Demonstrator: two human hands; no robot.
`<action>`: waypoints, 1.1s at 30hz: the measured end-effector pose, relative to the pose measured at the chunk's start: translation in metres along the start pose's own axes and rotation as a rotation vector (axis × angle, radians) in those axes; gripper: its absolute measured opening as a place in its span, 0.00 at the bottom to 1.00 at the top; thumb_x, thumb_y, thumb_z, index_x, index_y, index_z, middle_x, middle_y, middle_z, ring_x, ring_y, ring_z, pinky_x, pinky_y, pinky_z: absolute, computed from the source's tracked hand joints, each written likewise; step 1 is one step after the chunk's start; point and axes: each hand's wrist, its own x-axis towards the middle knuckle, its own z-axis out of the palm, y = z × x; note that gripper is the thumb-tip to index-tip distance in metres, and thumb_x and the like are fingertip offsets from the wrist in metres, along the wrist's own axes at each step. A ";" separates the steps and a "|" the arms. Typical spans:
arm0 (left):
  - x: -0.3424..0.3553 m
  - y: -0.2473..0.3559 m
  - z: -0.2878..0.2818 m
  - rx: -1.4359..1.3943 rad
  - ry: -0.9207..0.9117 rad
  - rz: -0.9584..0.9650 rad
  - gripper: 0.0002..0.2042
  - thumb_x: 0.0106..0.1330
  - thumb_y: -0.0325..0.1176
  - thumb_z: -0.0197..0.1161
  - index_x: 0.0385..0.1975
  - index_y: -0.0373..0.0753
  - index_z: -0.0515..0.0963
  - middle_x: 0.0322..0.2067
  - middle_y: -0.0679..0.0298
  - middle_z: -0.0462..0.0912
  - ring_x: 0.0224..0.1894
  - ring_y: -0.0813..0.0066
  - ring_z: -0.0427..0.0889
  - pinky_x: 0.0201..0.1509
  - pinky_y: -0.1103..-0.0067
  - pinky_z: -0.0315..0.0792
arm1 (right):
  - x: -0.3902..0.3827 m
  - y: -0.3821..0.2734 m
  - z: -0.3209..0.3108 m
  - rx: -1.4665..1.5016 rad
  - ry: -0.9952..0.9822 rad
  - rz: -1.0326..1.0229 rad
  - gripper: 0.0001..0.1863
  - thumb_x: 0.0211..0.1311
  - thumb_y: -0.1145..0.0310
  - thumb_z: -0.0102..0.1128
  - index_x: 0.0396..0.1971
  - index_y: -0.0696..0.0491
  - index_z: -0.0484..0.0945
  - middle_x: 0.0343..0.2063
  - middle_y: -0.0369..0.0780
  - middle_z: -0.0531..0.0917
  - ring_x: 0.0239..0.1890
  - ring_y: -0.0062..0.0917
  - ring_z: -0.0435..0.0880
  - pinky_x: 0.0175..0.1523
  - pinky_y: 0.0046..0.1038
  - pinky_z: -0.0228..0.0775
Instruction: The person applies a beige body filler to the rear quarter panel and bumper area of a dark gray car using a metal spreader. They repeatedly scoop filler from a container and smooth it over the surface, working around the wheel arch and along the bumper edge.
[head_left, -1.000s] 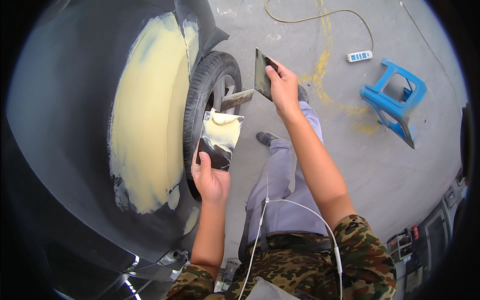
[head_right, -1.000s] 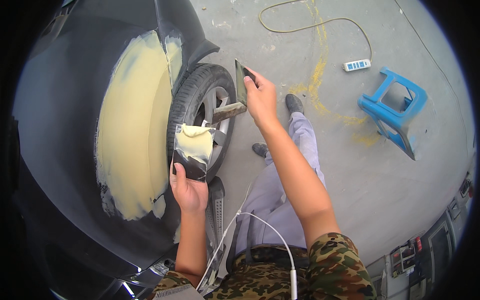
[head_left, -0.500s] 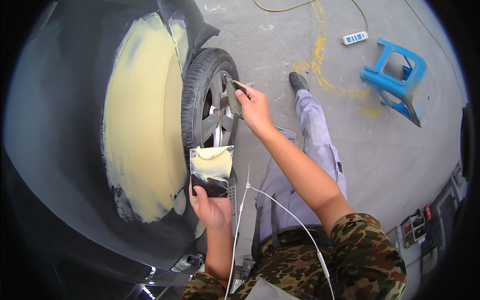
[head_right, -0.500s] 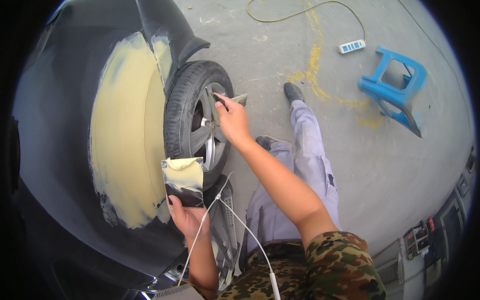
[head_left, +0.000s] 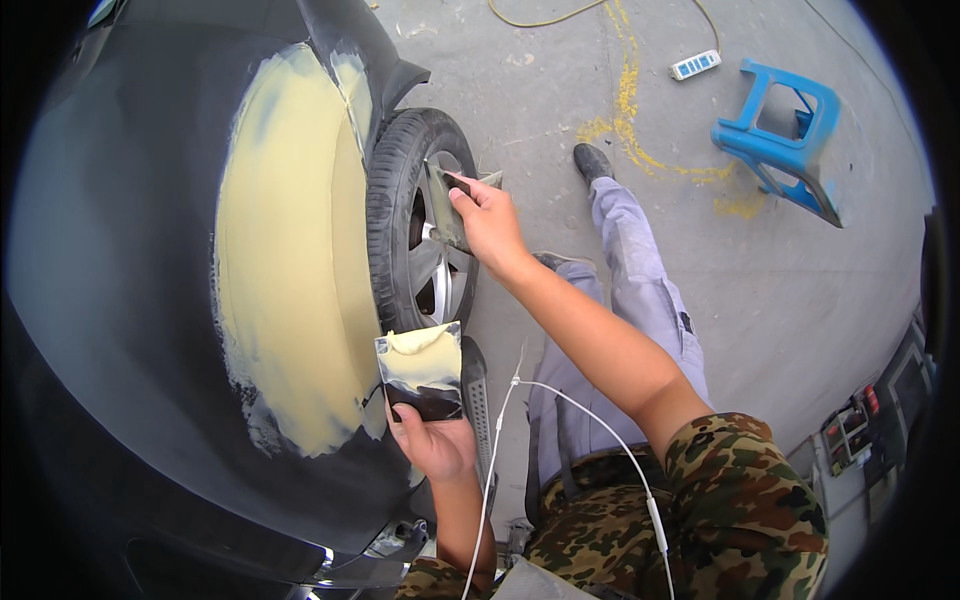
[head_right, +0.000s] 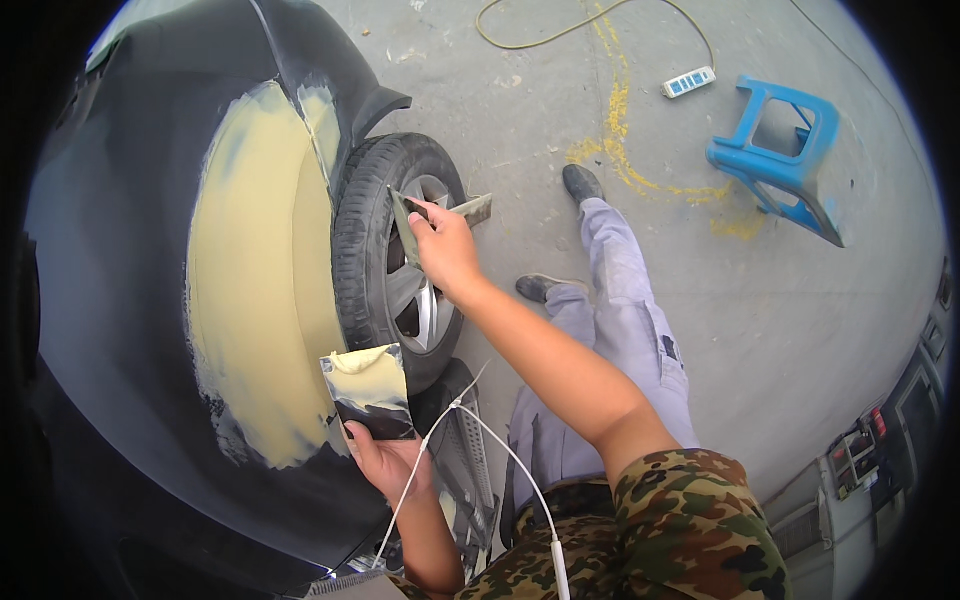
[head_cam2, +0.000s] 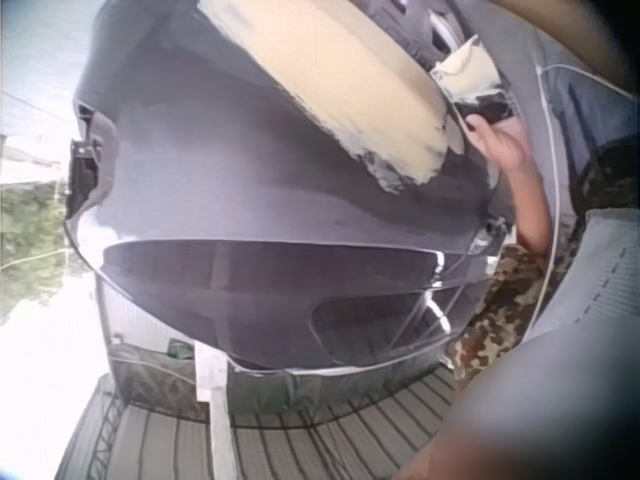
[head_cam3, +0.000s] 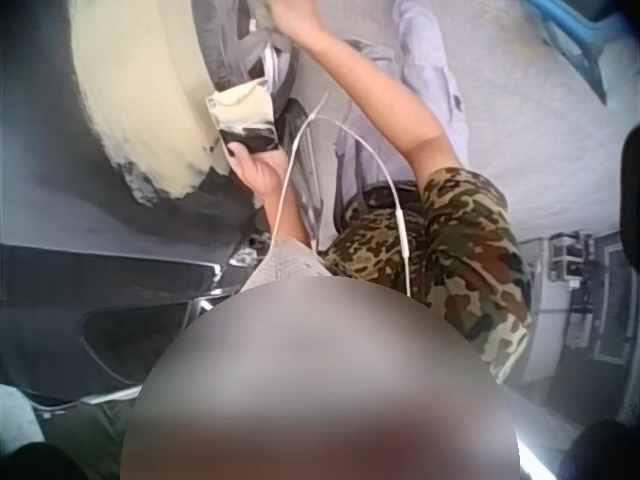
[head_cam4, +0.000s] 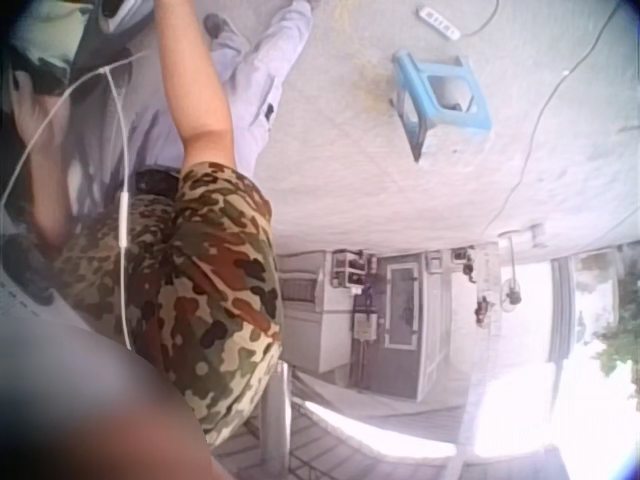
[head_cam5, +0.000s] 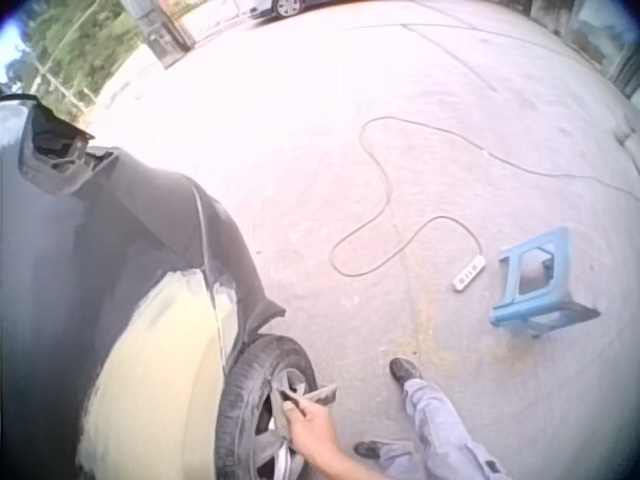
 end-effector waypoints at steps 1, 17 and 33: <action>0.000 0.001 0.001 0.027 0.010 0.001 0.21 0.80 0.36 0.48 0.67 0.30 0.64 0.66 0.55 0.71 0.67 0.63 0.71 0.73 0.66 0.63 | -0.001 -0.001 0.002 -0.003 0.001 -0.005 0.17 0.72 0.71 0.54 0.57 0.59 0.79 0.38 0.36 0.86 0.36 0.14 0.79 0.45 0.20 0.71; 0.007 0.012 0.012 -0.011 -0.079 0.014 0.22 0.80 0.35 0.48 0.69 0.33 0.62 0.68 0.56 0.69 0.68 0.64 0.69 0.75 0.64 0.61 | 0.019 -0.052 0.063 -0.262 0.040 -0.209 0.19 0.72 0.68 0.51 0.56 0.61 0.78 0.34 0.45 0.83 0.35 0.30 0.81 0.45 0.31 0.70; 0.010 0.015 0.007 -0.065 -0.054 0.043 0.21 0.80 0.34 0.46 0.69 0.32 0.63 0.68 0.56 0.69 0.68 0.63 0.70 0.74 0.64 0.61 | 0.044 -0.068 0.099 -0.450 0.107 -0.366 0.19 0.71 0.67 0.50 0.55 0.60 0.80 0.28 0.41 0.79 0.33 0.27 0.74 0.42 0.31 0.67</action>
